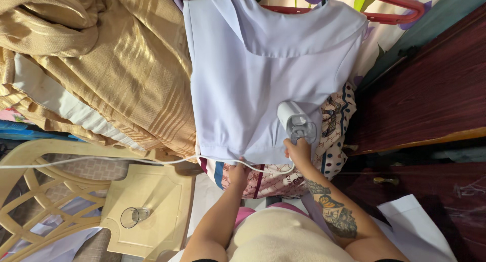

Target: The person uses a handheld garment steamer to remove wrinkles from a white short-sleeved shirt hanging on a red hanger. They systematically steam the front, sleeves, and back of the shirt, holding the fabric taut with one hand while moving the steamer with the other.

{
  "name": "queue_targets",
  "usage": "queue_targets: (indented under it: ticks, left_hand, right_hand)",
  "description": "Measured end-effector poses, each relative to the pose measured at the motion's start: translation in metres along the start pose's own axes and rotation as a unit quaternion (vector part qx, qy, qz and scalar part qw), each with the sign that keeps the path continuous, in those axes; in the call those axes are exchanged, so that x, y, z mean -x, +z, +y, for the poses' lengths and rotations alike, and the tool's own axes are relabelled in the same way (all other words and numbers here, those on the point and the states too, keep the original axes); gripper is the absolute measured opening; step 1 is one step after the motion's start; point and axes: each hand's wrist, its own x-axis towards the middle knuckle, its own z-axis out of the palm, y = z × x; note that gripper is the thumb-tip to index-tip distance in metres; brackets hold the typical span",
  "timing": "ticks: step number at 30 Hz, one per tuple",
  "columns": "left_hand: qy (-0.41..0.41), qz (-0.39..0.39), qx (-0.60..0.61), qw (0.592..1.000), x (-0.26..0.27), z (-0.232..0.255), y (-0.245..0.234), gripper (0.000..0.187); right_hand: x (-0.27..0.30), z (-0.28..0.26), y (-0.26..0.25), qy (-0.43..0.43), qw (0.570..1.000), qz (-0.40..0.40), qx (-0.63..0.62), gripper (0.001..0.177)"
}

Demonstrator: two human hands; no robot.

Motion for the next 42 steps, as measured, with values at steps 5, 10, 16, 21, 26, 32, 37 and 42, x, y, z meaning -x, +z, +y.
queue_targets:
  ticks: [5, 10, 16, 21, 26, 32, 37, 42]
  left_hand:
    - [-0.082, -0.108, 0.001, 0.991, 0.023, -0.054, 0.039, 0.026]
    - [-0.153, -0.189, 0.032, 0.969, 0.028, -0.097, 0.087, 0.024]
    - [-0.118, -0.133, -0.062, 0.982, 0.020, -0.133, 0.099, 0.025]
    - [-0.116, -0.095, -0.061, 0.987, 0.026, -0.141, 0.081, 0.034]
    - [-0.121, -0.089, -0.061, 0.987, 0.029, -0.141, 0.077, 0.028]
    - [-0.112, -0.102, -0.062, 0.987, 0.026, -0.148, 0.073, 0.030]
    - [-0.120, -0.090, -0.063, 0.987, 0.025, -0.151, 0.073, 0.022]
    - [-0.114, -0.078, -0.072, 0.988, 0.028, -0.153, 0.072, 0.019]
  right_hand:
    - [0.002, -0.001, -0.002, 0.012, 1.000, 0.008, -0.014, 0.030]
    - [0.011, 0.005, -0.003, 0.019, 0.997, -0.013, -0.073, 0.026]
    - [-0.021, 0.008, -0.022, -0.049, 0.992, -0.027, 0.114, 0.034]
    - [-0.061, -0.007, -0.029, -0.086, 0.994, 0.015, 0.070, 0.036]
    - [-0.034, 0.040, -0.030, -0.107, 0.968, -0.008, 0.227, 0.034]
    - [-0.007, 0.066, -0.042, -0.091, 0.978, 0.061, 0.179, 0.017]
    - [-0.035, -0.014, -0.064, -0.084, 0.994, 0.066, 0.020, 0.024]
    - [0.001, -0.023, -0.074, -0.044, 0.998, 0.044, 0.023, 0.028]
